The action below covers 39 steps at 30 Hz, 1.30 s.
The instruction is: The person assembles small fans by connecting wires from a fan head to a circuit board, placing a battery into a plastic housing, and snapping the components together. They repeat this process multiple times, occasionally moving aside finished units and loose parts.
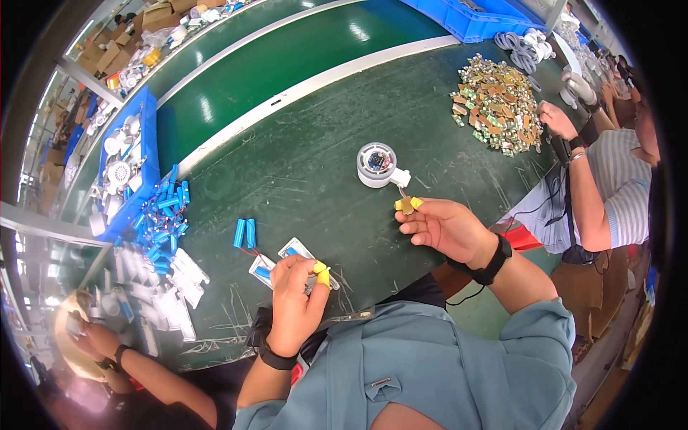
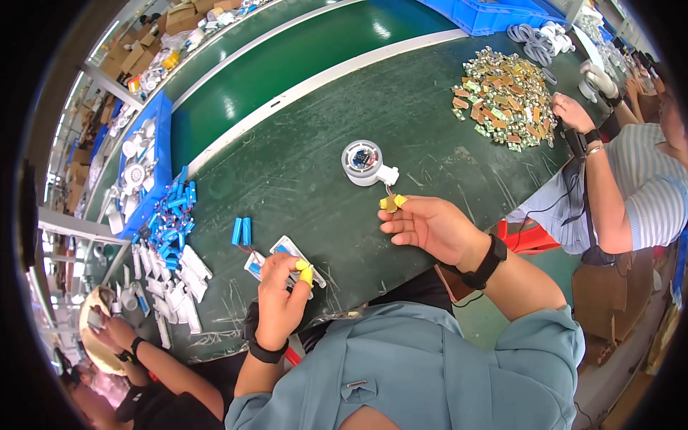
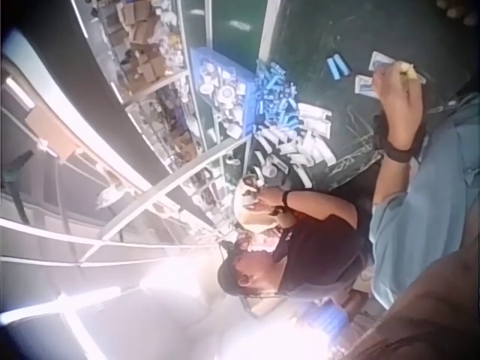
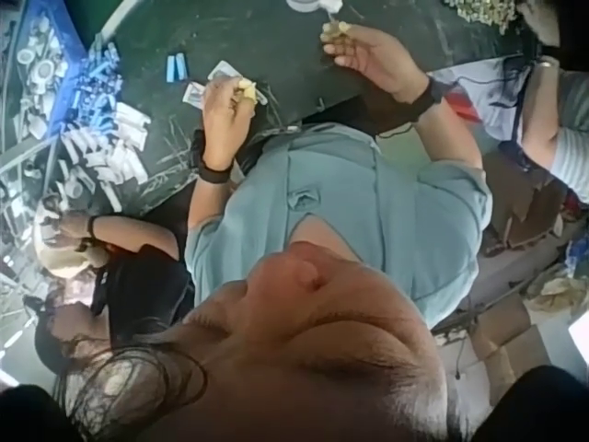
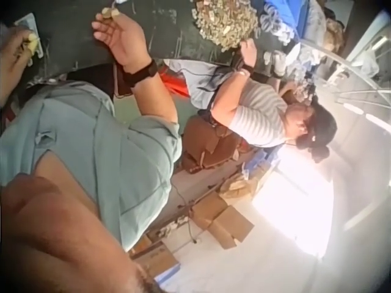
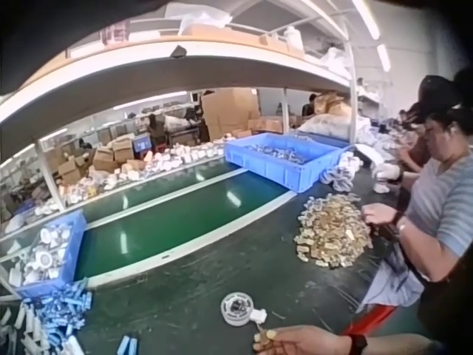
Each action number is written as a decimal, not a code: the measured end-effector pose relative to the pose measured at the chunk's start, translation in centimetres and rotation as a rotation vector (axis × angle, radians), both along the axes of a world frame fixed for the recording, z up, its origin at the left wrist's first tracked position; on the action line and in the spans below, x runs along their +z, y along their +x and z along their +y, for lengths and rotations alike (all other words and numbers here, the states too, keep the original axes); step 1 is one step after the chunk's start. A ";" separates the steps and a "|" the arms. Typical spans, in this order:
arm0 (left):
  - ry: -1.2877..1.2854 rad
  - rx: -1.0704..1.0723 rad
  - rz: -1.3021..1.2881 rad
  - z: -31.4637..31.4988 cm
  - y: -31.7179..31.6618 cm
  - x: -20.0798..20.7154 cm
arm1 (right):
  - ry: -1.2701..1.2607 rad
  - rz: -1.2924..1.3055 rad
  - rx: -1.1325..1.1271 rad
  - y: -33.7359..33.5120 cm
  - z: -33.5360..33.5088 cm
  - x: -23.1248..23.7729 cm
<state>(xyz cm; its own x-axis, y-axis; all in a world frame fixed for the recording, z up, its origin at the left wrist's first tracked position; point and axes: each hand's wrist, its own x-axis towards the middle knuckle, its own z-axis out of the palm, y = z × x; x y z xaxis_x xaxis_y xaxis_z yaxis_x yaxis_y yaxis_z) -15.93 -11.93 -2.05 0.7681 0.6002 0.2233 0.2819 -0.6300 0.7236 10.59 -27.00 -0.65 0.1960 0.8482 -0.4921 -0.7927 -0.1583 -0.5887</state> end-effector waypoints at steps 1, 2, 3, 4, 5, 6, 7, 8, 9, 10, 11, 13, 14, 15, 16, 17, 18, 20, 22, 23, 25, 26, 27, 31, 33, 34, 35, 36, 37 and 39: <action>-0.052 -0.001 -0.009 0.0 -0.2 -0.1 | -0.001 0.002 0.002 -0.2 0.1 0.4; -0.053 0.001 -0.007 0.1 -0.3 0.0 | -0.037 -0.037 -0.015 -0.5 0.1 0.7; -0.054 -0.008 -0.013 0.2 -0.3 0.1 | -0.074 -0.077 -0.033 -0.7 0.1 0.9; -0.057 -0.017 -0.019 0.2 -0.4 0.2 | -0.077 -0.074 -0.031 -1.0 -0.2 0.9; -0.061 -0.016 -0.017 0.1 -0.5 0.2 | -0.071 -0.123 0.001 -1.3 -0.6 0.9; 0.003 -0.018 -0.025 0.0 -0.6 0.2 | -0.065 -0.172 0.032 -1.6 -1.0 0.9; 0.065 -0.020 -0.030 0.1 -0.6 0.1 | -0.136 -0.260 0.068 -1.9 -1.0 0.9; 0.060 -0.019 -0.023 0.0 -0.6 -0.1 | -0.141 -0.253 0.070 -2.2 -1.1 0.5; 0.133 -0.015 -0.015 -0.1 -0.7 -0.3 | -0.157 -0.267 0.089 -2.7 -1.2 0.1; 0.207 -0.016 -0.012 -0.3 -0.6 -0.3 | -0.173 -0.285 0.102 -3.2 -1.6 -0.3; 0.205 -0.023 -0.012 -0.5 -0.7 -0.4 | -0.158 -0.306 0.089 -4.0 -1.8 -0.8; 0.311 -0.010 0.012 -1.0 -0.8 -0.6 | -0.169 -0.288 0.117 -5.2 -2.1 -0.5; 0.308 -0.015 0.012 -1.1 -0.8 -0.7 | -0.177 -0.271 0.152 -6.0 -2.2 -0.4; 0.339 -0.009 0.022 -1.3 -0.8 -0.8 | -0.132 -0.318 0.142 -7.1 -2.3 -1.0; 0.372 0.001 0.032 -1.4 -0.8 -0.8 | -0.131 -0.338 0.200 -7.9 -2.1 -0.9; 0.371 -0.001 0.034 -1.6 -0.6 -0.6 | -0.094 -0.324 0.253 -8.6 -1.8 -1.4; 0.390 -0.029 0.039 -1.7 -0.2 -0.2 | -0.056 -0.310 0.305 -9.1 -1.6 -2.0; 0.418 -0.064 0.053 -1.9 -0.1 0.0 | -0.010 -0.337 0.333 -10.1 -0.8 -2.4; 0.340 -0.119 0.008 -2.3 0.0 -0.2 | -0.023 -0.331 0.352 -10.4 -0.3 -1.9; 0.354 -0.127 -0.020 -2.4 0.0 -0.4 | -0.006 -0.315 0.352 -10.3 -0.1 -1.9; 0.344 -0.144 -0.031 -2.7 0.2 -0.2 | -0.014 -0.285 0.366 -10.1 -0.1 -1.9; 0.329 -0.159 -0.047 -2.8 0.4 -0.2 | -0.029 -0.258 0.380 -10.0 -0.2 -1.9; 0.326 -0.191 -0.077 -2.7 0.5 -0.5 | -0.029 -0.259 0.382 -9.9 -0.3 -1.9; 0.270 -0.257 -0.071 -2.7 0.2 -0.1 | -0.023 -0.333 0.400 -9.8 -0.2 -1.9; -0.164 -0.177 -0.025 -3.2 -0.6 -0.4 | -0.027 -0.374 0.422 -10.0 -0.2 -1.8; -0.167 -0.171 -0.026 -3.2 -0.6 -0.2 | -0.015 -0.365 0.410 -10.0 -0.2 -1.9; -0.384 -0.142 0.023 -3.2 -0.6 0.2 | -0.003 -0.355 0.399 -10.0 -0.2 -2.0; -0.602 -0.111 0.071 -3.1 -0.6 0.4 | -0.005 -0.355 0.407 -10.1 -0.2 -2.0; -0.797 -0.073 0.058 -3.1 -0.7 0.3 | -0.010 -0.345 0.397 -10.1 -0.2 -2.0; -0.814 -0.070 0.076 -2.9 -0.6 0.3 | -0.015 -0.334 0.398 -10.1 -0.2 -2.0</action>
